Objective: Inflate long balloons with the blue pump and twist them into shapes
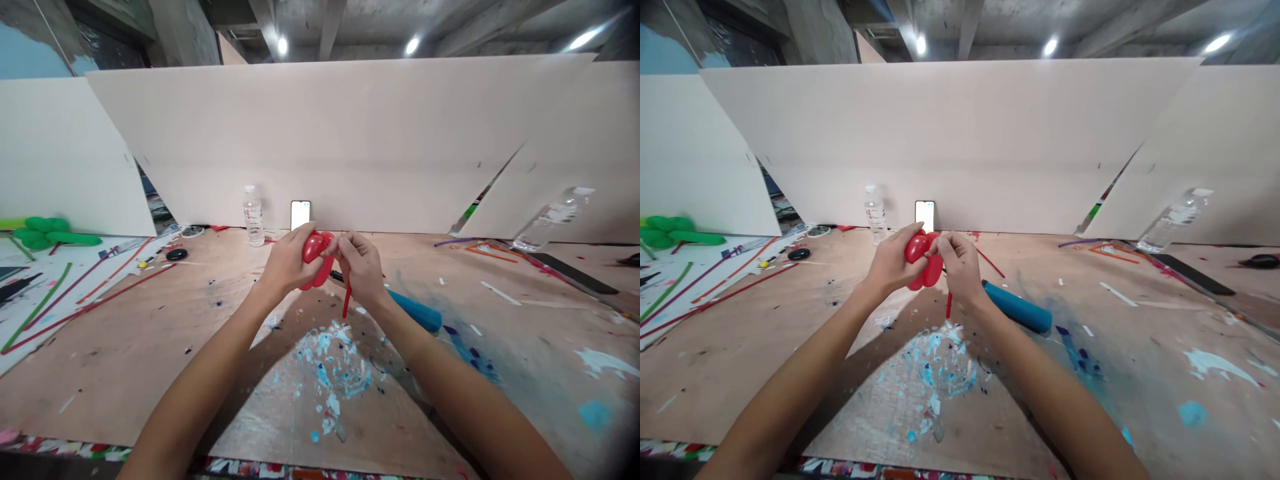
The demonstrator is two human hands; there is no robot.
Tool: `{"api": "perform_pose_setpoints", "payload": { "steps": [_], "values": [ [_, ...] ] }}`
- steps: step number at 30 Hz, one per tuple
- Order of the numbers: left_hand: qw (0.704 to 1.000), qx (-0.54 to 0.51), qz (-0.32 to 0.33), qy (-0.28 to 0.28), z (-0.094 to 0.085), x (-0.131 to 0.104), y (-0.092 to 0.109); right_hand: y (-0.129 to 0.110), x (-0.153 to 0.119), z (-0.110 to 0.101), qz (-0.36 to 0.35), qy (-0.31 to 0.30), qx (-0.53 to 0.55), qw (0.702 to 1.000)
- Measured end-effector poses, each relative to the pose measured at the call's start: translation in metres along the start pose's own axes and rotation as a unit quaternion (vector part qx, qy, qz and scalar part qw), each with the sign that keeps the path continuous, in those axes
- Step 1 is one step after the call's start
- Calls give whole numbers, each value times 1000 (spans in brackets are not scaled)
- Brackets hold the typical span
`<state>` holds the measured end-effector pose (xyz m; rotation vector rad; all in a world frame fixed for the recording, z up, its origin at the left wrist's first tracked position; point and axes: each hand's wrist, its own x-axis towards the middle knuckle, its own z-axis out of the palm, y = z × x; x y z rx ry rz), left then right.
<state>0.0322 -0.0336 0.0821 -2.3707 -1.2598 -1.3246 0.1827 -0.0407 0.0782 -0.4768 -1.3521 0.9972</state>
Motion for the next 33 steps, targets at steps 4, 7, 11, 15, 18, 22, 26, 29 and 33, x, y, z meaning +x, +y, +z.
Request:
{"api": "perform_pose_setpoints", "payload": {
  "steps": [4, 7, 11, 15, 18, 22, 26, 29, 33],
  "values": [
    [999, -32, -27, 10, -5, 2, 2, -1, -2, -2, -38, -9, -73, 997],
    [998, -31, 4, 52, -8, 5, 3, -1, -2, -2, -47, -4, -73, 996],
    [997, -50, -22, 60, -8, 6, 4, -5, -5, 0, -60, -5, -99, 993],
    [989, -93, -84, 75, -5, 6, 4, -9, -14, 3, -86, -23, -167, 982],
    [983, -119, -112, 79, -6, 6, 5, -7, -19, 3, -136, -55, -229, 962],
    [978, -137, -133, 79, -8, 8, 7, -5, -22, 3, -167, -80, -242, 952],
    [975, -153, -137, 81, -3, 8, 4, -11, -22, 9, -109, -2, -140, 984],
    [975, -167, -129, 76, 4, 6, 1, -15, -19, 15, -54, 52, -20, 997],
    [984, -137, -107, 51, 11, 3, -1, -15, -9, 14, 10, 36, 107, 994]
  ]
}}
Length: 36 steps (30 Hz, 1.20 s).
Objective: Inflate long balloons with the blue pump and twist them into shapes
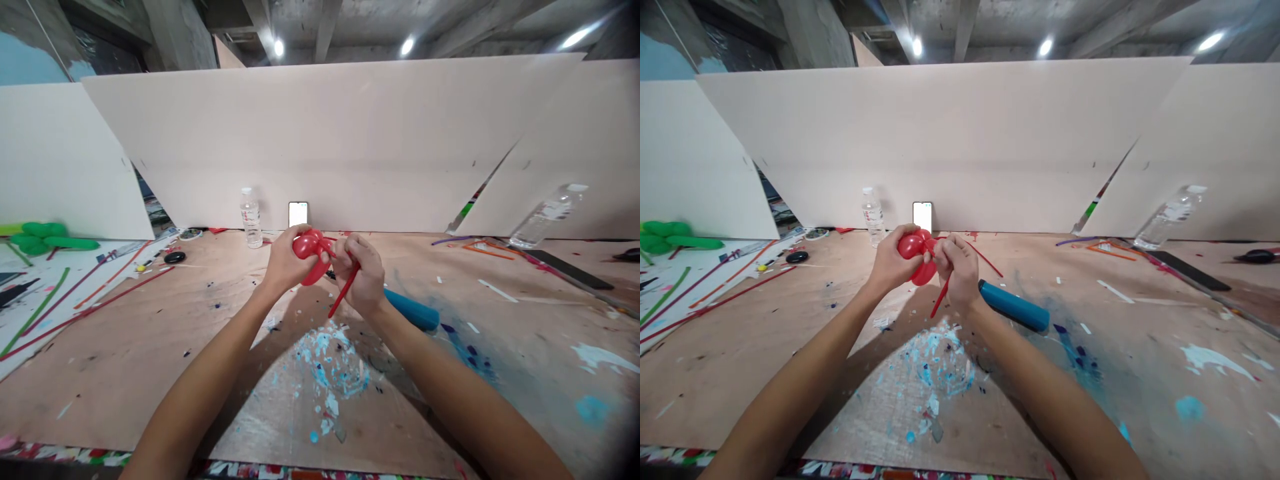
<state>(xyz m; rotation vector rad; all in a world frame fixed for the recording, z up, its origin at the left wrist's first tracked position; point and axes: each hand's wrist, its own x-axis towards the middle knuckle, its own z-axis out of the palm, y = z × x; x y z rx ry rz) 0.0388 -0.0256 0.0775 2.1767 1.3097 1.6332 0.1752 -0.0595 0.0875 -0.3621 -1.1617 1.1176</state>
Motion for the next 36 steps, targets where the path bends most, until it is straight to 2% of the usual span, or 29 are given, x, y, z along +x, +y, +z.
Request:
{"api": "perform_pose_setpoints", "payload": {
  "steps": [4, 7, 9, 11, 14, 16, 18, 22, 26, 28, 31, 36],
  "values": [
    [998, 34, 41, -42, 1, -2, -2, 3, 10, -9, 69, -21, 43, 997],
    [993, 66, 74, -66, 2, -4, -4, 8, 15, -18, 116, -20, 8, 993],
    [990, 96, 81, -60, 2, -4, -5, 12, 18, -23, 137, -20, -33, 990],
    [990, 121, 69, -38, 1, -4, -6, 16, 18, -26, 114, 1, -105, 988],
    [991, 125, 54, -6, 0, -3, -7, 21, 16, -27, -1, 35, -268, 963],
    [992, 109, 58, 7, 0, -3, -6, 21, 15, -27, -51, 24, -363, 930],
    [994, 91, 61, 24, 1, -3, -5, 20, 15, -28, -45, -19, -415, 908],
    [995, 65, 60, 47, 3, -4, -3, 16, 20, -33, -16, -96, -431, 897],
    [998, 41, 50, 16, 1, -3, -1, 16, 24, -38, -1, -121, -408, 905],
    [999, 32, 31, -12, -2, -1, -1, 16, 25, -38, 6, -127, -405, 905],
    [999, 4, -4, -44, -7, 1, 1, 15, 23, -38, -9, -115, -441, 890],
    [997, -35, -36, -56, -10, 3, 3, 13, 21, -37, -11, -103, -476, 873]
  ]
}}
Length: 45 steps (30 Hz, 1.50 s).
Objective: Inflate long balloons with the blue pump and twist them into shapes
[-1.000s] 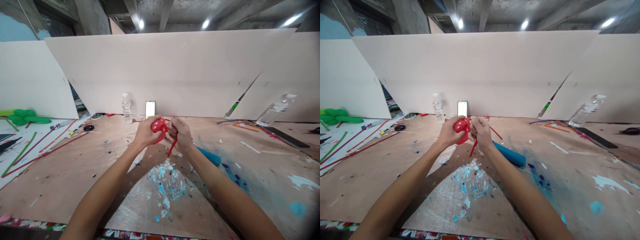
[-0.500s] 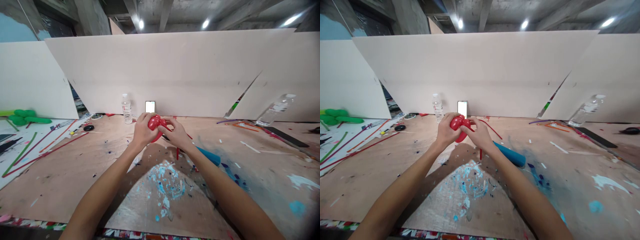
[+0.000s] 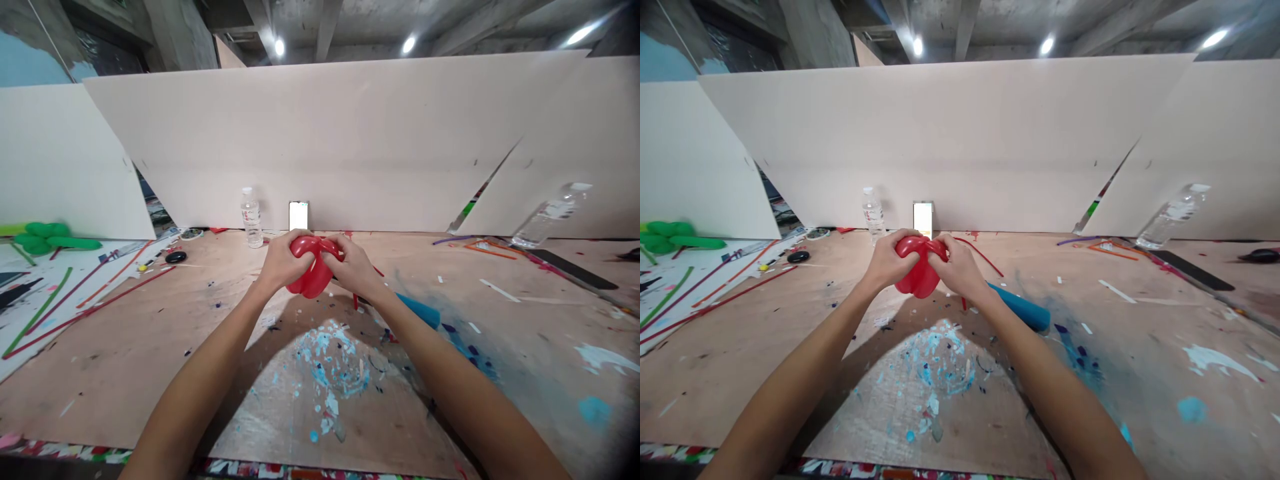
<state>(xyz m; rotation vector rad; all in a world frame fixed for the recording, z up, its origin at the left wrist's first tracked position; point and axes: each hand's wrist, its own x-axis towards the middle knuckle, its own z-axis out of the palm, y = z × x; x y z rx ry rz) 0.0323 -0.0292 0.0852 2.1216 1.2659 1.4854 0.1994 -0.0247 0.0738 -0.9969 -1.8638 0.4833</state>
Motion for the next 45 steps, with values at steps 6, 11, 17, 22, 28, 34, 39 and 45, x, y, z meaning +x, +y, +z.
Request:
{"api": "perform_pose_setpoints", "payload": {
  "steps": [6, 11, 17, 22, 28, 34, 39, 45],
  "values": [
    [1000, -20, -13, -16, 0, 1, -3, -2, 1, -1, -24, -6, -12, 1000],
    [998, -44, -16, -52, -5, 4, -4, -1, 3, -2, -35, -25, 3, 999],
    [987, -95, -23, -129, -13, 6, -10, 5, 5, -4, -29, -43, 23, 998],
    [978, -136, -27, -154, -16, 7, -17, 5, 4, -3, -29, -45, 25, 998],
    [977, -156, -29, -141, -11, 7, -19, 1, 3, -3, -45, -28, -2, 999],
    [973, -178, -45, -141, -9, 6, -19, 2, 3, -3, -35, -16, -6, 999],
    [961, -226, -82, -136, -8, 6, -20, 6, 4, -1, -31, 2, 11, 999],
    [933, -306, -135, -130, -5, 4, -21, 5, 5, 0, 45, -16, 90, 995]
  ]
}}
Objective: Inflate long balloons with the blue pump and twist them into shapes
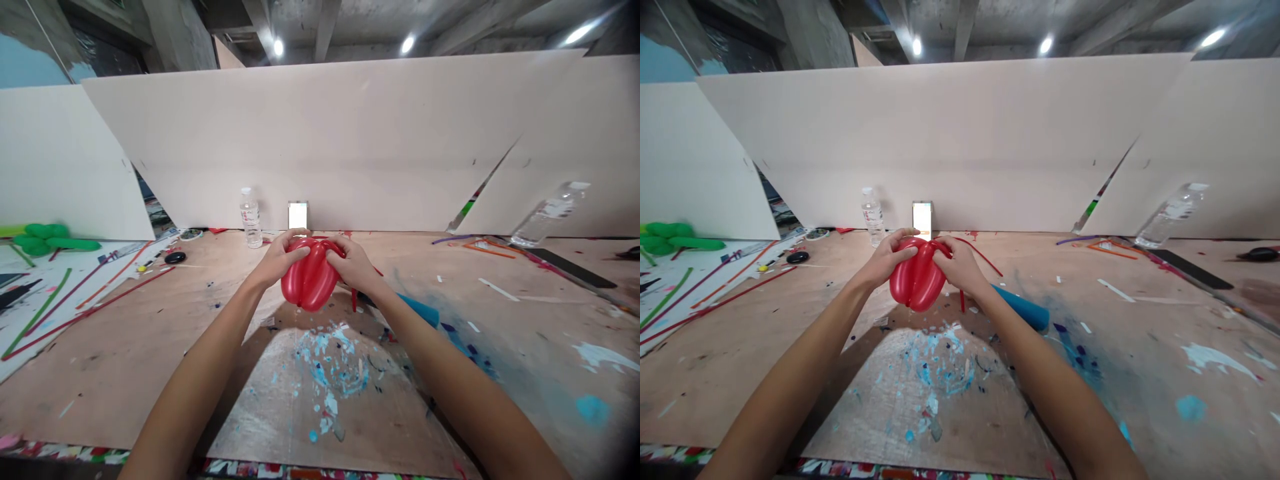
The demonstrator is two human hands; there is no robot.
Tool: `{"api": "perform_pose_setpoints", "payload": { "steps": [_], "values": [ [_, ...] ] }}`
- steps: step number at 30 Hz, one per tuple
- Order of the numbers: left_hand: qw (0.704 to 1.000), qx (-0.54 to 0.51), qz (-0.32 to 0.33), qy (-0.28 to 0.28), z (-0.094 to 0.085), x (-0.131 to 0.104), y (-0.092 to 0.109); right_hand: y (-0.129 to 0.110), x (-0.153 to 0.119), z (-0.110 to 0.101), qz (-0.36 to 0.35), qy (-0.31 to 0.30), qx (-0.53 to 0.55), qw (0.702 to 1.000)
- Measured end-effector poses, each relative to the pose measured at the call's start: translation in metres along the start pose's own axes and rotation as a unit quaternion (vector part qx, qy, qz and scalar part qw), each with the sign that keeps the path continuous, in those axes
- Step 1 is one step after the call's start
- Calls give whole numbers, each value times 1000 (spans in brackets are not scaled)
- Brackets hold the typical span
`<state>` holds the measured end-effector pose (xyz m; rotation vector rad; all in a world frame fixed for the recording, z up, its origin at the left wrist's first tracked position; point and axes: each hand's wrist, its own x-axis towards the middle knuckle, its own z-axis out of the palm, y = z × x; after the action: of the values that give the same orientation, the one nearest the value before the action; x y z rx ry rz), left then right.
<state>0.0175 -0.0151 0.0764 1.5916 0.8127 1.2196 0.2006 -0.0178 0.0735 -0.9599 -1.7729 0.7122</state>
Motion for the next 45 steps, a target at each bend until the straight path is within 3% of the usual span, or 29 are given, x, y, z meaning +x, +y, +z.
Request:
{"api": "perform_pose_setpoints", "payload": {
  "steps": [13, 16, 20, 22, 27, 35, 41, 45],
  "values": [
    [988, -139, -62, 2, 4, 3, -13, 8, -1, -4, 141, -91, 195, 966],
    [992, -104, -74, 6, 4, 2, -14, 15, 1, -3, 150, -66, 192, 968],
    [992, -4, -112, -63, 2, 3, -19, 21, 8, -7, 134, 31, 179, 974],
    [991, 14, -121, -53, 0, 5, -22, 21, 10, -10, 128, 58, 177, 974],
    [990, -77, -113, 22, 0, 9, -28, 18, 11, -13, 124, 36, 209, 969],
    [964, -229, -130, 30, -2, 9, -33, 21, 7, -4, 155, 7, 282, 947],
    [959, -249, -137, 16, 6, 8, -32, 27, 10, -4, 134, 66, 219, 964],
    [959, -212, -171, 73, 10, 13, -39, 32, 10, -6, 103, 113, 156, 976]
  ]
}}
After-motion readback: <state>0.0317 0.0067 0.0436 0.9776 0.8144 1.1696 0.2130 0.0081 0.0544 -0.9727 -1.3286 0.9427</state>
